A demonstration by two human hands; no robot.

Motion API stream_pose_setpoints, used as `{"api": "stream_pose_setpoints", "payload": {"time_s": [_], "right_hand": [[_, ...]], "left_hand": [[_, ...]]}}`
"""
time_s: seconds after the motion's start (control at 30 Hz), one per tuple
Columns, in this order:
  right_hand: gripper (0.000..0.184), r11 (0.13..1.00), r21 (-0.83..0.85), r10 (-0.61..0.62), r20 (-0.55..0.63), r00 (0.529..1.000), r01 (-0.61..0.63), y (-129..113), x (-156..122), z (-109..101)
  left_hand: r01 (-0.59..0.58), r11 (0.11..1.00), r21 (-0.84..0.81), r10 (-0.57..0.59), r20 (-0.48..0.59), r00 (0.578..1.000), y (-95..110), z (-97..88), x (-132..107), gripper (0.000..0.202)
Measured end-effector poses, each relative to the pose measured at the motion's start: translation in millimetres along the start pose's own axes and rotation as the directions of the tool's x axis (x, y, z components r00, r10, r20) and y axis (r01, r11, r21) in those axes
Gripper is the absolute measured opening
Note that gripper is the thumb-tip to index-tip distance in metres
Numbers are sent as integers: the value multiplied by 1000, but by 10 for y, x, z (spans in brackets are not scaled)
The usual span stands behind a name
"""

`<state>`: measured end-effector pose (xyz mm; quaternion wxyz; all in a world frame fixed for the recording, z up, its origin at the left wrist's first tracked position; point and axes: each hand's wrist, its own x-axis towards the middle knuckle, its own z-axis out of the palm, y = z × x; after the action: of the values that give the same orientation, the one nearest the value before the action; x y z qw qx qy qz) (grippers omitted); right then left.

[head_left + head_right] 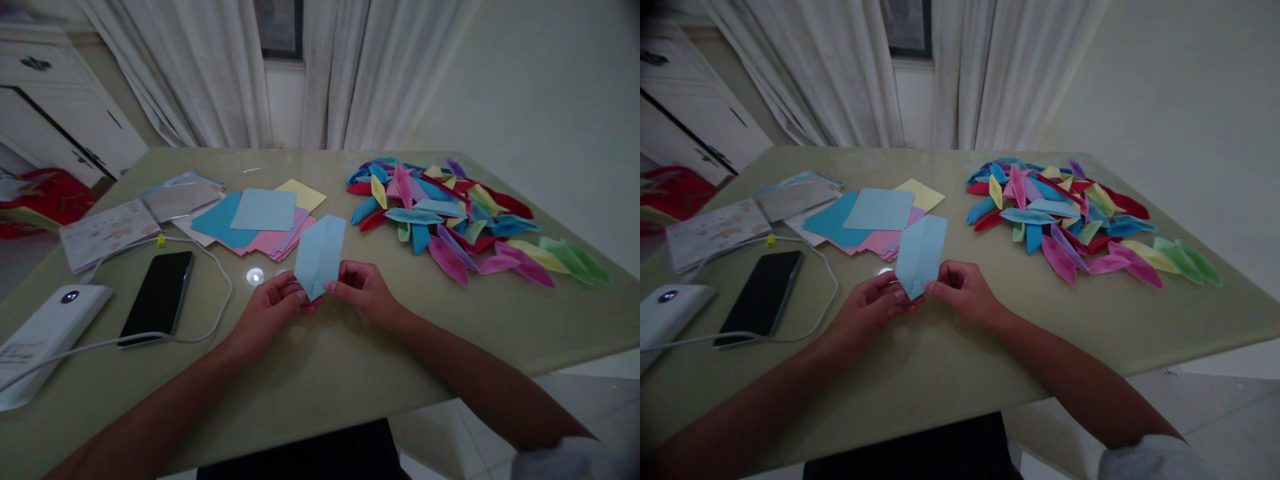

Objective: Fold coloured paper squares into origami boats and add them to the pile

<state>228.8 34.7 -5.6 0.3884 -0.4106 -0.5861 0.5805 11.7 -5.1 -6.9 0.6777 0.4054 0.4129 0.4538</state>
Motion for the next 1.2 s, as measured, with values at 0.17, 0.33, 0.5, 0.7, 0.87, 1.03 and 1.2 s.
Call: {"api": "stream_pose_setpoints", "payload": {"time_s": [0.17, 0.33, 0.5, 0.7, 0.87, 1.03, 1.2], "right_hand": [[51, 998, 51, 19, 71, 997, -23, 30, -3, 1], [45, 993, 97, 50, 161, 986, -66, 30, -22, 35], [38, 992, 117, 25, 226, 974, -52, 33, -51, 39], [37, 999, 17, 27, 270, 962, -33, -18, -56, 5], [43, 987, -115, -96, 128, 987, 111, -116, -3, -94], [44, 993, -54, -108, 7, 994, 108, -108, 49, -144], [51, 1000, -20, 3, 200, 980, 1, -68, 5, -104]], "left_hand": [[-29, 998, 56, 31, -39, 999, 20, 23, 7, 48], [-61, 995, 82, 66, -54, 996, 82, 53, -9, 44], [-66, 993, 100, 72, -52, 996, 49, 42, -24, 40], [-46, 992, 114, 50, -26, 998, 49, 46, -14, 37], [-55, 985, 163, 69, -76, 995, 97, 12, 12, 35], [-24, 986, 168, 16, 47, 999, 79, -1, -1, 34], [-61, 988, 139, 57, 28, 998, 111, 18, -41, 41]]}}
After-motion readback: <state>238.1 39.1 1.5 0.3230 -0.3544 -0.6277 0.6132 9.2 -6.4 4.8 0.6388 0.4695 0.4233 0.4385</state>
